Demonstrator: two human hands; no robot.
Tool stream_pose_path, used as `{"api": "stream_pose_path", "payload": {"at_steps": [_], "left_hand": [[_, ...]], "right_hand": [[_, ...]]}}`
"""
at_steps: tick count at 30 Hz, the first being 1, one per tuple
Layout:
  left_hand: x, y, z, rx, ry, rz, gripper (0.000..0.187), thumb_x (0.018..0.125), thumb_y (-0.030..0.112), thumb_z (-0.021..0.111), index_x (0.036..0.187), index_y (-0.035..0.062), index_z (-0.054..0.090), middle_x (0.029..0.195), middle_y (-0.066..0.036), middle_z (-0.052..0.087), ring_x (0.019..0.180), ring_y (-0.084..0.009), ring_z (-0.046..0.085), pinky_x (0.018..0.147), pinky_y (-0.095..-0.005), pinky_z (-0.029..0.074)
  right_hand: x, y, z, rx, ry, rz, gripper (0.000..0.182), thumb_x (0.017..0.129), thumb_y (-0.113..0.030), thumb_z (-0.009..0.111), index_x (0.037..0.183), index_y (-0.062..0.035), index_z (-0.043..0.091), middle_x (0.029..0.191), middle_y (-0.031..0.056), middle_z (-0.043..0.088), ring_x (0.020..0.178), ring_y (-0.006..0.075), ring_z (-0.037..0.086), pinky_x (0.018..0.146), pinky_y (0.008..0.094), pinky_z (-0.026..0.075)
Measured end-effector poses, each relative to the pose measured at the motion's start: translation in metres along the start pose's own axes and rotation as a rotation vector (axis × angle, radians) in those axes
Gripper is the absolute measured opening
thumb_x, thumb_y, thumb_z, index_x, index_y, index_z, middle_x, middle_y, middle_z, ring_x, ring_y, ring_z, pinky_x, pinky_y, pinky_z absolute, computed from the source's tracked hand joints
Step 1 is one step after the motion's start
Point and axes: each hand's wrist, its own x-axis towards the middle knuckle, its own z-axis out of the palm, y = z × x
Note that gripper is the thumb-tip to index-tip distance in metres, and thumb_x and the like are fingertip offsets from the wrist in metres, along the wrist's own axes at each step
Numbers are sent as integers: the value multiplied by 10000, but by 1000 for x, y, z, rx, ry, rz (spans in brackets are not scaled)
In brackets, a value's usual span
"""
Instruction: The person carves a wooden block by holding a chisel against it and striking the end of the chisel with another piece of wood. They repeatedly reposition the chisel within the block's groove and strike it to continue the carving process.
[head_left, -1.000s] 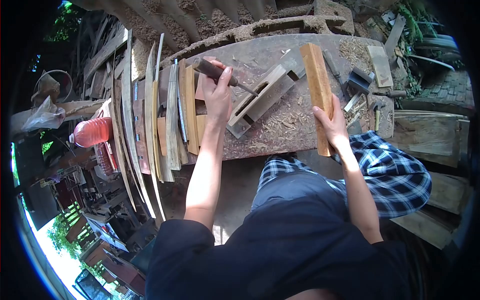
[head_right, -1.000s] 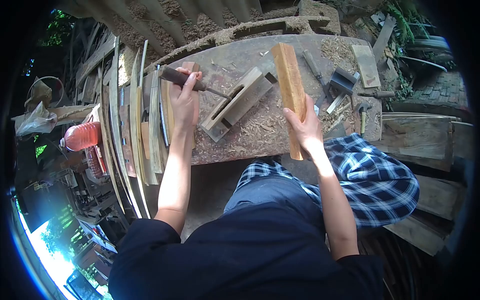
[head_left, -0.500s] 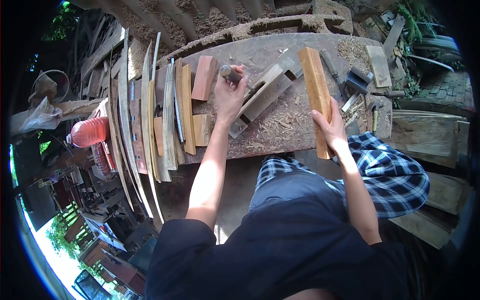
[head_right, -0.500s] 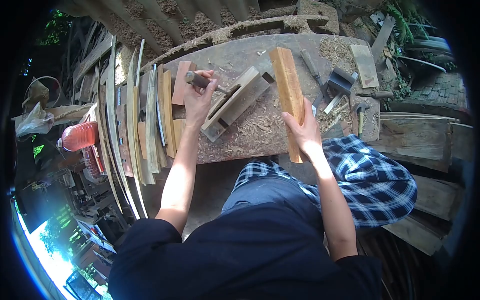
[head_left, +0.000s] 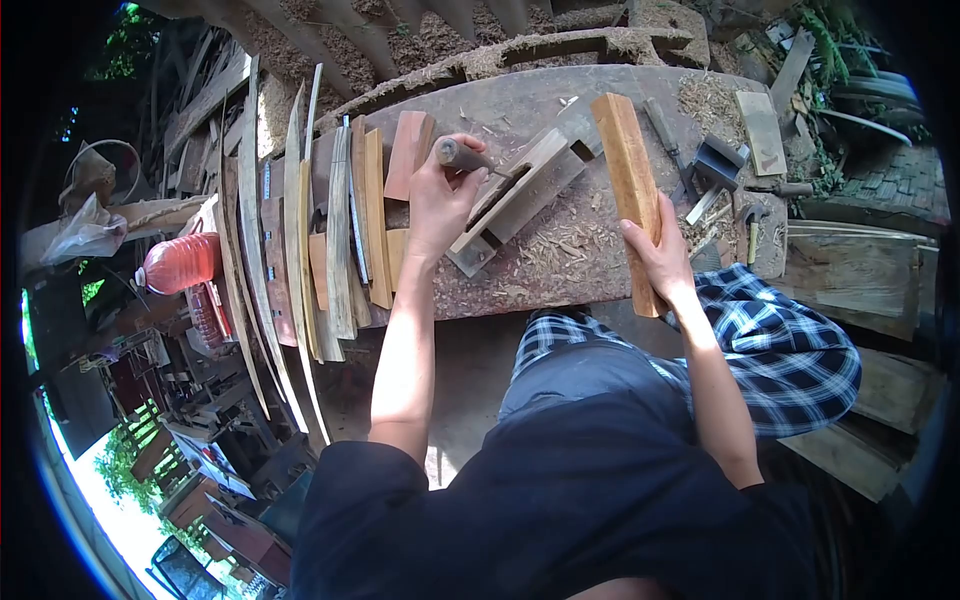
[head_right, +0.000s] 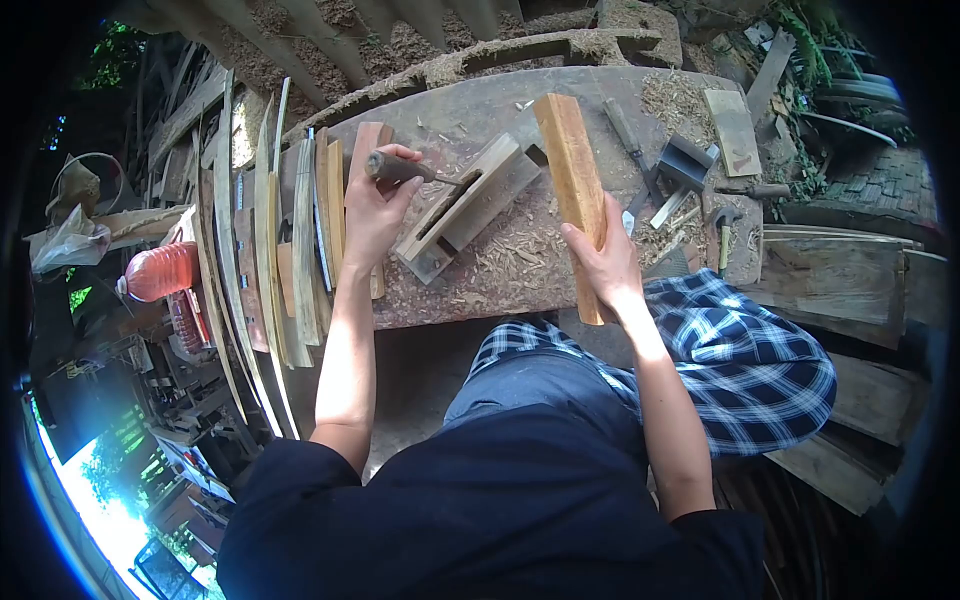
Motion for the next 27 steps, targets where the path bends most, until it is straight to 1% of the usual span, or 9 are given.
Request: {"api": "stream_pose_path", "payload": {"at_steps": [4,7,9,15,17,21,22,24,27], "left_hand": [[2,-3,2,23,3,-5,293,890,-96,646,1154,25,609,1069,-43,680,997,-111,680,875,-258,560],[2,-8,4,-17,4,11,291,888,-95,645,1149,28,608,1067,-50,680,994,-119,684,876,-265,565],[-1,-3,4,52,-54,-4,323,914,-95,630,1210,16,561,1183,-93,672,1090,-157,668,968,-291,555],[1,-6,17,69,-21,58,320,908,-101,628,1200,17,572,1149,-85,674,1076,-149,670,943,-276,557],[6,-12,22,95,-16,53,316,907,-101,626,1196,17,576,1143,-81,676,1062,-148,674,931,-276,560],[7,-19,31,142,-8,38,296,900,-98,628,1171,17,594,1107,-71,682,1026,-134,682,892,-277,568],[5,-20,34,140,-10,39,296,900,-98,628,1171,17,594,1107,-71,682,1026,-134,682,892,-277,568],[-1,-14,37,201,0,80,288,892,-87,642,1155,24,609,1074,-65,683,994,-115,679,858,-268,566],[-3,-3,41,114,36,99,284,888,-83,642,1149,28,618,1048,-57,681,961,-105,673,833,-261,561]], "right_hand": [[1,3,1,2,11,-28,722,916,-397,715,1480,-65,411,1185,174,655,1032,224,654,930,366,505],[2,0,-1,-1,0,-35,720,917,-396,715,1480,-66,410,1181,172,655,1032,225,654,929,367,505],[1,-1,-2,-9,-13,-24,720,917,-396,714,1480,-66,409,1179,173,655,1033,226,654,929,369,505],[9,-3,1,9,-21,-47,714,918,-387,711,1481,-69,407,1186,183,653,1038,239,656,938,375,500],[12,2,3,-28,-10,-83,779,890,-452,712,1503,-104,380,1243,226,661,1132,352,674,974,418,505],[12,-1,2,-43,-24,-67,788,889,-461,712,1504,-100,376,1253,243,653,1153,368,665,983,424,504],[13,4,3,-72,-4,-90,800,887,-467,712,1508,-95,371,1242,254,656,1146,374,669,976,427,508],[14,1,3,-100,16,-112,811,886,-473,712,1511,-90,365,1232,265,659,1139,380,672,970,430,513],[12,-14,-3,-101,0,-97,833,885,-484,710,1519,-78,353,1207,277,668,1117,384,683,959,432,520]]}}
